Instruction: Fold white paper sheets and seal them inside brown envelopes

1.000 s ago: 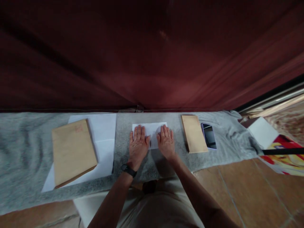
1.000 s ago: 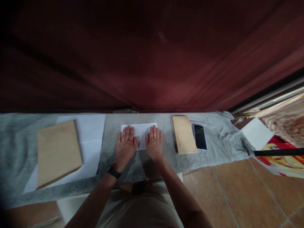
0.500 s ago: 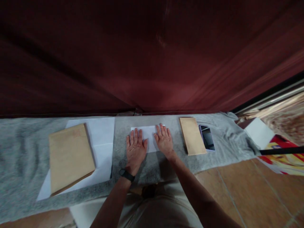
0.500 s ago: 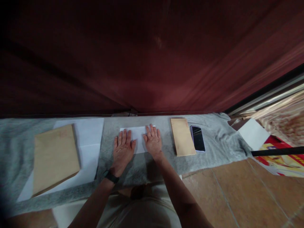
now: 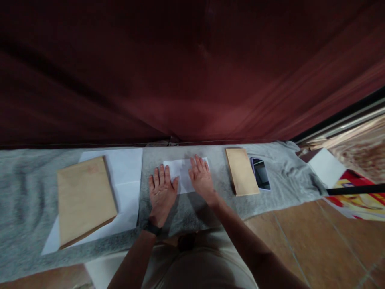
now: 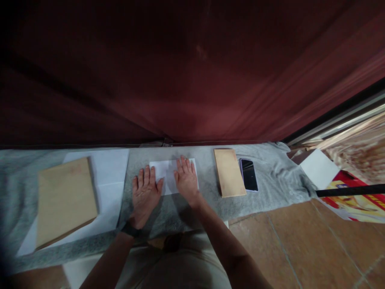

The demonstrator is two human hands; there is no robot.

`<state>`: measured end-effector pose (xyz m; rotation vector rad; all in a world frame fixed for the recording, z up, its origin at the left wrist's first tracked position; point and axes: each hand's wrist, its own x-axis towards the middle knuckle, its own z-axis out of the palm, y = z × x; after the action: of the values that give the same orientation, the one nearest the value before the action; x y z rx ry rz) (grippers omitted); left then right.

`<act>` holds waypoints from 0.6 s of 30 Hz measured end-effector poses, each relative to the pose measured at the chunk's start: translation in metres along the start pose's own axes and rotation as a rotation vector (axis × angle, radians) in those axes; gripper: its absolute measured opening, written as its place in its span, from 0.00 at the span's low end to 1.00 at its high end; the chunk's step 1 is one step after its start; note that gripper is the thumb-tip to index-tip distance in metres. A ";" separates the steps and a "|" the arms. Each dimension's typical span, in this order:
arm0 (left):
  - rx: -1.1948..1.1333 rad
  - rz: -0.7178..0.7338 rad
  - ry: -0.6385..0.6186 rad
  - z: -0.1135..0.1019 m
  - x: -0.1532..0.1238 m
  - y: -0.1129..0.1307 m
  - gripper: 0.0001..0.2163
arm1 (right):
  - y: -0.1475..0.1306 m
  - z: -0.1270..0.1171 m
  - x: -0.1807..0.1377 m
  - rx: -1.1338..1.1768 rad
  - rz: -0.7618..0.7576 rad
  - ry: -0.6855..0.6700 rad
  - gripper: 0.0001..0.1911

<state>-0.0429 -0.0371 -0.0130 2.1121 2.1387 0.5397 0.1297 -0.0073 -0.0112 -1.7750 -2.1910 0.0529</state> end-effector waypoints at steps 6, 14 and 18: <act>-0.035 0.019 0.057 0.004 -0.001 -0.003 0.29 | -0.018 0.014 -0.005 0.084 -0.132 -0.055 0.27; -0.080 0.050 0.081 0.004 0.010 0.021 0.28 | 0.022 0.008 -0.006 0.021 -0.009 -0.033 0.29; -0.094 0.185 -0.007 0.015 0.024 0.036 0.28 | 0.021 0.009 -0.006 0.019 -0.012 -0.046 0.29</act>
<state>-0.0053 -0.0119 -0.0112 2.2693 1.8852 0.6351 0.1486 -0.0070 -0.0256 -1.7672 -2.2250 0.1129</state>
